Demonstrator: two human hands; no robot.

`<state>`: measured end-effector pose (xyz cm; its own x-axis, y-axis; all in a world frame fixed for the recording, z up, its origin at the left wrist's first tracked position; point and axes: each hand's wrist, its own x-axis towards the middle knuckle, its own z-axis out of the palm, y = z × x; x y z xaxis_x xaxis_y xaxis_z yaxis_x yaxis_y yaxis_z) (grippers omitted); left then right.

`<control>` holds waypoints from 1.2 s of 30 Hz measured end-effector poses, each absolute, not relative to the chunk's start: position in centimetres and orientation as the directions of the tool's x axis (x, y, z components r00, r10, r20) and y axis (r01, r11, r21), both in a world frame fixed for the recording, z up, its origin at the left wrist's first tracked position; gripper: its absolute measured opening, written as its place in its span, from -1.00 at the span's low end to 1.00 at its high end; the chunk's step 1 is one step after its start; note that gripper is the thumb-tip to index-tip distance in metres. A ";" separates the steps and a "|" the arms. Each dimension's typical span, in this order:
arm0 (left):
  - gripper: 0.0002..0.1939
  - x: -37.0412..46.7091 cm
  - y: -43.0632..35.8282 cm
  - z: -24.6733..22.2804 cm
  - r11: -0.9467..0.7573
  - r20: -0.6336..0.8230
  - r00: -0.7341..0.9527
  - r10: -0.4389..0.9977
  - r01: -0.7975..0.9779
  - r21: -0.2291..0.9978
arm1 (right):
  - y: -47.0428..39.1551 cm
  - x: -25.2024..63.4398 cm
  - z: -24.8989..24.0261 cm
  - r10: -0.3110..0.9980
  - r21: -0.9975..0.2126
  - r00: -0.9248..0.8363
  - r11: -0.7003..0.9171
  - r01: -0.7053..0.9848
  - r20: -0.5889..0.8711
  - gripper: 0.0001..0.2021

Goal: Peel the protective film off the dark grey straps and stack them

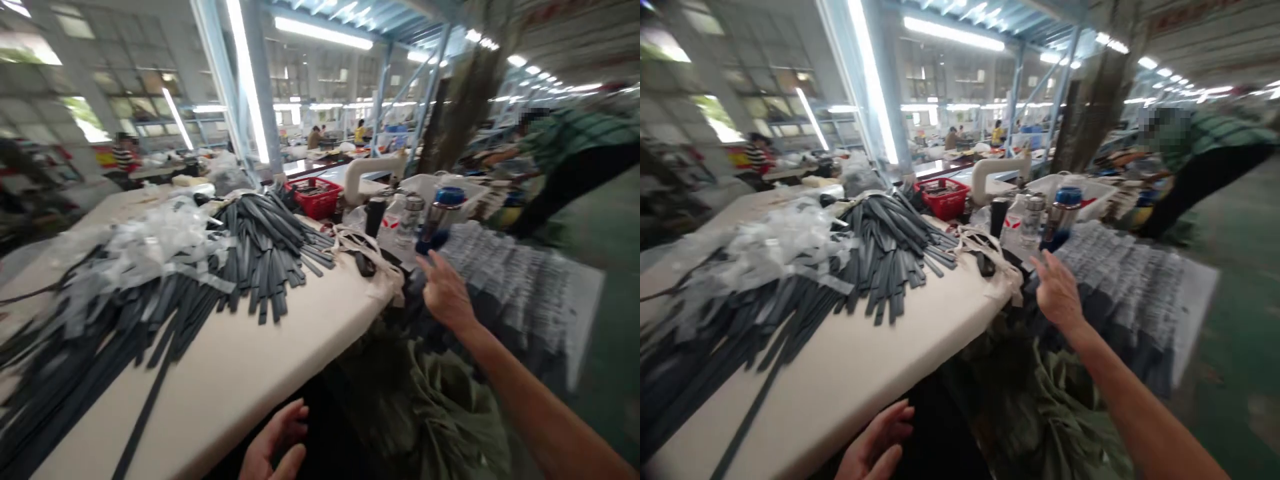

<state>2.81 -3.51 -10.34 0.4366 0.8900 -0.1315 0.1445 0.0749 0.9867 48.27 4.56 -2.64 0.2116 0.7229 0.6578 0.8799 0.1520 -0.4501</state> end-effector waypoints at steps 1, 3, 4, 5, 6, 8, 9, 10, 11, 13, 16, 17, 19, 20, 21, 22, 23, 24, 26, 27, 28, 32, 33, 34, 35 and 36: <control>-0.41 2.6 -3.4 -10.5 0.051 -0.113 0.468 0.876 0.144 0.988 | 4.9 47.6 -2.9 0.694 -0.387 0.196 0.128 0.913 0.693 -0.47; -0.42 2.6 -3.4 -10.3 0.013 -0.084 0.488 0.869 0.147 0.989 | 5.7 45.4 -3.6 0.681 -0.300 0.131 0.137 0.944 0.720 -0.49; -0.43 2.8 -3.5 -10.0 0.000 -0.073 0.488 0.870 0.148 0.989 | 6.2 43.8 -3.9 0.703 -0.288 0.082 0.179 0.941 0.706 -0.51; -0.43 3.1 -3.7 -9.6 -0.009 -0.066 0.489 0.870 0.149 0.989 | 6.8 42.0 -4.3 0.739 -0.301 0.024 0.245 0.922 0.674 -0.53; -0.44 3.4 -3.8 -9.2 -0.014 -0.064 0.493 0.867 0.154 0.988 | 7.5 39.9 -4.7 0.773 -0.320 -0.042 0.310 0.895 0.633 -0.55; -0.47 3.9 -4.1 -8.5 -0.025 -0.066 0.516 0.854 0.167 0.986 | 9.1 35.6 -5.4 0.814 -0.341 -0.173 0.412 0.845 0.555 -0.60; -0.49 4.0 -4.3 -8.4 -0.037 -0.061 0.530 0.846 0.172 0.984 | 10.0 33.5 -5.6 0.820 -0.333 -0.232 0.448 0.830 0.524 -0.63; -0.51 4.1 -4.4 -8.3 -0.052 -0.055 0.543 0.838 0.180 0.982 | 10.8 31.4 -5.7 0.820 -0.321 -0.281 0.476 0.819 0.499 -0.65; -0.52 4.0 -4.5 -8.2 -0.071 -0.048 0.554 0.831 0.191 0.979 | 11.5 29.5 -5.7 0.818 -0.311 -0.318 0.497 0.810 0.479 -0.67; -0.55 3.8 -4.6 -8.4 -0.097 -0.049 0.563 0.825 0.226 0.969 | 12.7 26.1 -5.5 0.821 -0.298 -0.351 0.508 0.808 0.450 -0.65; -0.56 3.1 -4.8 -8.5 -0.099 -0.060 0.543 0.838 0.259 0.961 | 13.6 22.5 -5.1 0.844 -0.291 -0.309 0.459 0.839 0.439 -0.44; -0.57 3.0 -4.9 -8.4 -0.095 -0.061 0.533 0.844 0.261 0.961 | 13.8 21.7 -5.0 0.851 -0.290 -0.286 0.436 0.852 0.441 -0.38; -0.59 2.7 -4.9 -8.2 -0.091 -0.053 0.509 0.859 0.254 0.963 | 14.2 20.7 -5.0 0.859 -0.283 -0.241 0.394 0.874 0.451 -0.37; -0.61 2.6 -4.9 -8.0 -0.091 -0.049 0.499 0.865 0.252 0.963 | 14.4 20.4 -5.0 0.862 -0.278 -0.223 0.376 0.884 0.456 -0.42; -0.62 2.6 -4.8 -7.8 -0.093 -0.044 0.492 0.870 0.250 0.964 | 14.6 20.3 -4.9 0.863 -0.271 -0.210 0.361 0.892 0.459 -0.47; -0.63 2.5 -4.7 -7.7 -0.097 -0.035 0.485 0.874 0.245 0.965 | 14.8 20.2 -4.8 0.864 -0.261 -0.203 0.350 0.899 0.461 -0.51; -0.63 2.5 -4.6 -7.6 -0.102 -0.026 0.482 0.876 0.238 0.966 | 15.1 20.1 -4.6 0.864 -0.248 -0.204 0.346 0.905 0.461 -0.54; -0.62 2.4 -4.5 -7.5 -0.105 -0.018 0.478 0.878 0.229 0.968 | 15.4 19.9 -4.3 0.861 -0.232 -0.215 0.351 0.907 0.460 -0.56; -0.59 2.4 -4.3 -7.5 -0.094 -0.013 0.467 0.884 0.204 0.975 | 16.3 19.2 -3.5 0.845 -0.188 -0.279 0.398 0.898 0.457 -0.59; -0.58 2.4 -4.3 -7.5 -0.074 -0.020 0.457 0.889 0.187 0.980 | 16.8 18.6 -3.0 0.829 -0.162 -0.324 0.435 0.886 0.455 -0.59; -0.57 2.5 -4.2 -7.5 -0.045 -0.035 0.445 0.895 0.166 0.985 | 17.3 17.9 -2.6 0.811 -0.135 -0.371 0.473 0.871 0.452 -0.60; -0.54 2.7 -4.1 -6.8 0.136 -0.131 0.395 0.909 0.016 0.991 | 20.3 14.2 -1.5 0.761 -0.066 -0.487 0.564 0.823 0.430 -0.66; -0.54 2.6 -4.0 -6.4 0.173 -0.151 0.382 0.912 -0.024 0.985 | 21.2 13.4 -1.4 0.757 -0.059 -0.499 0.572 0.818 0.422 -0.69; -0.54 2.5 -3.9 -6.0 0.204 -0.169 0.361 0.917 -0.061 0.977 | 21.9 12.7 -1.4 0.754 -0.053 -0.509 0.579 0.814 0.415 -0.73; -0.54 2.2 -3.8 -5.5 0.229 -0.186 0.334 0.924 -0.094 0.969 | 22.7 12.2 -1.5 0.752 -0.048 -0.518 0.584 0.810 0.408 -0.77; -0.55 1.9 -3.6 -5.0 0.248 -0.201 0.304 0.931 -0.124 0.961 | 23.3 11.8 -1.5 0.750 -0.043 -0.524 0.588 0.807 0.404 -0.80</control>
